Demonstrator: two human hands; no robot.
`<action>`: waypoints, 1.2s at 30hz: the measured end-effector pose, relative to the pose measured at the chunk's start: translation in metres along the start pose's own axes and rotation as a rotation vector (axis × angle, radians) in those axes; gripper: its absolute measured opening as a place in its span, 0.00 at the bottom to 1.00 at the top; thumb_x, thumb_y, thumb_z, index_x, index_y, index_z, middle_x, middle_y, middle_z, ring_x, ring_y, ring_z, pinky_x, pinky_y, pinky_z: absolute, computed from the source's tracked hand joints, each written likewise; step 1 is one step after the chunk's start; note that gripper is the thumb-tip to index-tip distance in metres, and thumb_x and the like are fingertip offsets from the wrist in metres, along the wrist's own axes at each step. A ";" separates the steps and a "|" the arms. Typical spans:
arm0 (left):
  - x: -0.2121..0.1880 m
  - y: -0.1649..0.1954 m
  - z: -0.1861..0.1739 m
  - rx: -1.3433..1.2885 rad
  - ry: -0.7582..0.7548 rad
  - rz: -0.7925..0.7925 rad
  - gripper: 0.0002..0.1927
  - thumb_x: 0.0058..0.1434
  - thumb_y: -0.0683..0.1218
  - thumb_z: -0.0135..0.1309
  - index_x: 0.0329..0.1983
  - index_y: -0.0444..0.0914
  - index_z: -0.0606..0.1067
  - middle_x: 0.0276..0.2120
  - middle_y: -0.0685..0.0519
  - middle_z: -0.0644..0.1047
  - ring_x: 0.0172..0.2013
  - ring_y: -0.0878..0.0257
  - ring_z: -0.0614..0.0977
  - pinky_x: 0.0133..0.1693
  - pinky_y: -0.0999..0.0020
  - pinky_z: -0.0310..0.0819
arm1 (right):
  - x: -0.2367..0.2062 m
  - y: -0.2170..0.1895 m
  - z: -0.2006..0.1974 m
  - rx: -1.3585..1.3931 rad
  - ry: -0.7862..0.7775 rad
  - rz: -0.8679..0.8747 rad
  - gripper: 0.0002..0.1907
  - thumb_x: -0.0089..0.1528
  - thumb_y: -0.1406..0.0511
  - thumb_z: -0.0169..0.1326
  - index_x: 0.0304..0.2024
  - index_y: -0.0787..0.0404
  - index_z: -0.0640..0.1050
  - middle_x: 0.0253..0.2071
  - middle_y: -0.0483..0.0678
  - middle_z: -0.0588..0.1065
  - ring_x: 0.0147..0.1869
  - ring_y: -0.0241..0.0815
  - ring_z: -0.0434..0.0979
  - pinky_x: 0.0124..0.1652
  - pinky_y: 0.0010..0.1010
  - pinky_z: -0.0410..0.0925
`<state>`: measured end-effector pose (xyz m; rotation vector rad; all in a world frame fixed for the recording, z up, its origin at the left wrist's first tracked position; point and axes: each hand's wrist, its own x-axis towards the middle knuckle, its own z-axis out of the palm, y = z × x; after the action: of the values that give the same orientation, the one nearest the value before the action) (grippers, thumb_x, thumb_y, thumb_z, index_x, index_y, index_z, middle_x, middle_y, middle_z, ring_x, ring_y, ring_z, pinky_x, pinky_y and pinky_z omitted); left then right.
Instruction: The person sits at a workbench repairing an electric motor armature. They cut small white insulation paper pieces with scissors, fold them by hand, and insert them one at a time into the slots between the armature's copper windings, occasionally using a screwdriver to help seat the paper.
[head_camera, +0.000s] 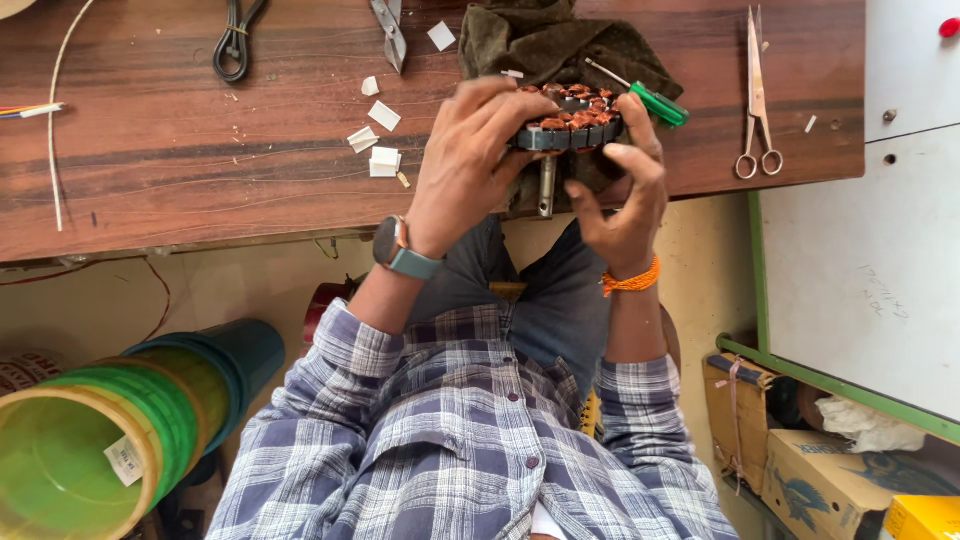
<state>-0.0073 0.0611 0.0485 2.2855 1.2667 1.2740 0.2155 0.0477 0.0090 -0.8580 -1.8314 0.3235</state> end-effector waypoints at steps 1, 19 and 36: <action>0.000 0.000 -0.001 -0.005 0.011 0.038 0.28 0.58 0.41 0.66 0.61 0.45 0.72 0.57 0.56 0.77 0.62 0.52 0.74 0.61 0.56 0.68 | -0.006 0.001 0.004 -0.020 0.000 -0.005 0.25 0.72 0.57 0.63 0.65 0.50 0.66 0.77 0.58 0.60 0.81 0.60 0.58 0.76 0.50 0.60; 0.013 0.007 0.004 -0.039 -0.042 0.157 0.24 0.64 0.43 0.63 0.64 0.48 0.73 0.58 0.59 0.76 0.53 0.61 0.77 0.50 0.61 0.65 | -0.013 -0.010 0.026 -0.113 0.197 0.029 0.10 0.71 0.73 0.51 0.53 0.59 0.77 0.73 0.56 0.64 0.79 0.58 0.62 0.75 0.51 0.62; 0.017 -0.013 -0.023 -0.444 -0.194 0.108 0.26 0.72 0.49 0.60 0.70 0.42 0.68 0.66 0.51 0.74 0.66 0.54 0.74 0.67 0.56 0.64 | 0.014 0.005 0.030 -0.120 0.109 -0.124 0.11 0.67 0.80 0.45 0.43 0.60 0.69 0.65 0.56 0.72 0.72 0.57 0.66 0.73 0.53 0.59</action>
<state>-0.0281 0.0777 0.0649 2.1098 0.7186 1.1883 0.1882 0.0653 0.0033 -0.8235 -1.8066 0.0880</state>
